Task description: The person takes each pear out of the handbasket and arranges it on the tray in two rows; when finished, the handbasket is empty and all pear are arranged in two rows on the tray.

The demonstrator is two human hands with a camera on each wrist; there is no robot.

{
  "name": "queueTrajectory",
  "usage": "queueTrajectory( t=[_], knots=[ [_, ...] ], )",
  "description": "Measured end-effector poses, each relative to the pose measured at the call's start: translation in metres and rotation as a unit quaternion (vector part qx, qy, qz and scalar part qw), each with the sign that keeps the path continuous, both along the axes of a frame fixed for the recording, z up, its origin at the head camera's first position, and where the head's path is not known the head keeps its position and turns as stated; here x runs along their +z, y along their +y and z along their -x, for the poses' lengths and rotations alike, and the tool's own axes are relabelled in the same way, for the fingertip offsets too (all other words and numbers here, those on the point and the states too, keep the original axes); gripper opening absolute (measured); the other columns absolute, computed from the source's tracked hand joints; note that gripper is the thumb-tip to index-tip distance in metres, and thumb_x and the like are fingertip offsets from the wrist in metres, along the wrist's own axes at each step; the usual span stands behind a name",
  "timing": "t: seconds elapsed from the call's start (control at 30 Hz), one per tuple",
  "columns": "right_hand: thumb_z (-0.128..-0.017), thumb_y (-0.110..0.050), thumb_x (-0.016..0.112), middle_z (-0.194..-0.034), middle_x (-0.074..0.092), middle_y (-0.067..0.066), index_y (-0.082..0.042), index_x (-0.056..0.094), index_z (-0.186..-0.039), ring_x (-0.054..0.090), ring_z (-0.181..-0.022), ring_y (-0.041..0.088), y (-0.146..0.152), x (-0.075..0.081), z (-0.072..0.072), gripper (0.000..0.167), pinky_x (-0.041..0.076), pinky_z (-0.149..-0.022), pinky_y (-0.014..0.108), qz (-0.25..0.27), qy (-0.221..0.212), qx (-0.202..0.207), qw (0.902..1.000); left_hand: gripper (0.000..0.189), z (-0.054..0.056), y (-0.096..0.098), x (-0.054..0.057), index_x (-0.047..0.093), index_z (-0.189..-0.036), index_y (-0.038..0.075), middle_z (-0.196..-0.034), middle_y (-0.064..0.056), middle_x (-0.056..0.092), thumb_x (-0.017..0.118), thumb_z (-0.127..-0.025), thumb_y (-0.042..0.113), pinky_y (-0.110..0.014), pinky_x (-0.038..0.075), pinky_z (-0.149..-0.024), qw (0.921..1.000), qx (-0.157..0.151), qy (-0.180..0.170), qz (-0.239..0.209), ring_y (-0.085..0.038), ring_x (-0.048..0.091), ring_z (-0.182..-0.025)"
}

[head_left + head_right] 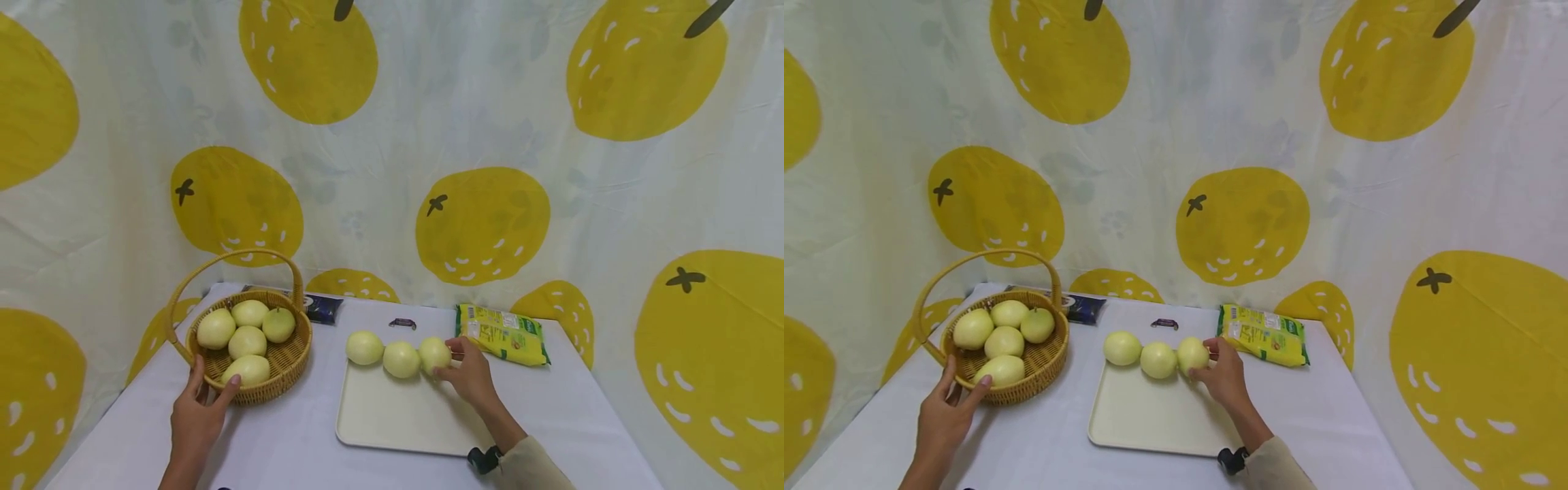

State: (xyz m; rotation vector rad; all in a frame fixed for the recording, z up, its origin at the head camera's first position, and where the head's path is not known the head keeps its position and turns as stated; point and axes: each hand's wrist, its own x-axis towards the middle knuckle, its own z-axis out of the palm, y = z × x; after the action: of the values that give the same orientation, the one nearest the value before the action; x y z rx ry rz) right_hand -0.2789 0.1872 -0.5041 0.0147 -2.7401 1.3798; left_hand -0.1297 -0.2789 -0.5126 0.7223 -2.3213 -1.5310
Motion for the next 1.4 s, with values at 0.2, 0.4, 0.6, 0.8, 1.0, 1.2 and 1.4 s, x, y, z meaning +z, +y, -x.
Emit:
queueTrajectory(
  t=[0.2, 0.4, 0.6, 0.8, 1.0, 1.2, 1.4],
  knots=[
    [-0.082, -0.011, 0.093, -0.141, 0.063, 0.018, -0.004, 0.061, -0.138, 0.062, -0.132, 0.037, 0.004, 0.009, -0.004, 0.065, 0.06, -0.111, 0.051, 0.015, 0.011, 0.001, 0.9998, 0.102, -0.001, 0.0, 0.001, -0.001, -0.168, 0.036, -0.177, 0.003, -0.006, 0.07, -0.098, 0.06, -0.056, 0.033, -0.125, 0.9999, -0.007, 0.005, 0.007, -0.049, 0.022, -0.16],
    [-0.084, -0.011, 0.092, -0.145, 0.058, 0.017, -0.007, 0.061, -0.139, 0.058, -0.137, 0.036, -0.002, 0.028, -0.01, 0.063, 0.057, -0.115, 0.049, 0.027, 0.039, 0.007, 0.9989, 0.102, 0.0, -0.001, -0.001, 0.0, -0.168, 0.036, -0.177, 0.004, -0.004, 0.07, -0.098, 0.06, -0.052, 0.034, -0.123, 0.9999, -0.006, 0.003, 0.009, -0.049, 0.024, -0.16],
    [-0.082, -0.013, 0.094, -0.145, 0.062, 0.009, -0.013, 0.062, -0.138, 0.058, -0.141, 0.032, -0.027, 0.049, -0.017, 0.064, 0.055, -0.117, 0.048, 0.051, 0.068, 0.03, 0.9959, 0.101, 0.0, -0.003, -0.002, 0.0, -0.168, 0.037, -0.177, 0.004, -0.004, 0.07, -0.098, 0.059, -0.053, 0.035, -0.123, 0.9999, -0.004, 0.004, 0.01, -0.048, 0.024, -0.16],
    [-0.08, -0.014, 0.096, -0.14, 0.066, 0.005, -0.013, 0.066, -0.136, 0.062, -0.137, 0.029, -0.056, 0.059, -0.021, 0.064, 0.058, -0.115, 0.044, 0.103, 0.106, 0.076, 0.9861, 0.102, 0.002, -0.002, -0.002, -0.001, -0.167, 0.037, -0.176, 0.007, -0.006, 0.071, -0.098, 0.058, -0.052, 0.033, -0.124, 1.0, -0.002, 0.007, 0.003, -0.046, 0.022, -0.161],
    [-0.08, -0.014, 0.095, -0.139, 0.068, 0.002, -0.014, 0.067, -0.137, 0.064, -0.134, 0.026, -0.087, 0.062, -0.022, 0.063, 0.058, -0.115, 0.04, 0.15, 0.128, 0.146, 0.9693, 0.102, 0.002, -0.001, -0.003, 0.0, -0.167, 0.038, -0.176, 0.007, -0.005, 0.071, -0.098, 0.059, -0.051, 0.032, -0.125, 1.0, -0.002, 0.007, 0.005, -0.045, 0.022, -0.161],
    [-0.081, -0.02, 0.096, -0.142, 0.069, -0.001, -0.016, 0.066, -0.139, 0.066, -0.133, 0.022, -0.121, 0.066, -0.02, 0.065, 0.056, -0.117, 0.04, 0.159, 0.122, 0.195, 0.9601, 0.101, 0.001, -0.001, -0.001, 0.0, -0.167, 0.04, -0.176, 0.009, -0.004, 0.07, -0.098, 0.06, -0.049, 0.031, -0.125, 1.0, 0.0, 0.005, 0.003, -0.043, 0.022, -0.162],
    [-0.084, -0.022, 0.093, -0.143, 0.068, -0.003, -0.017, 0.065, -0.141, 0.065, -0.134, 0.022, -0.157, 0.064, -0.018, 0.063, 0.056, -0.117, 0.037, 0.161, 0.114, 0.24, 0.9506, 0.102, 0.002, -0.001, -0.002, -0.001, -0.167, 0.038, -0.176, 0.006, -0.006, 0.071, -0.098, 0.059, -0.051, 0.033, -0.125, 1.0, -0.001, 0.004, 0.005, -0.048, 0.024, -0.16]
  ],
)
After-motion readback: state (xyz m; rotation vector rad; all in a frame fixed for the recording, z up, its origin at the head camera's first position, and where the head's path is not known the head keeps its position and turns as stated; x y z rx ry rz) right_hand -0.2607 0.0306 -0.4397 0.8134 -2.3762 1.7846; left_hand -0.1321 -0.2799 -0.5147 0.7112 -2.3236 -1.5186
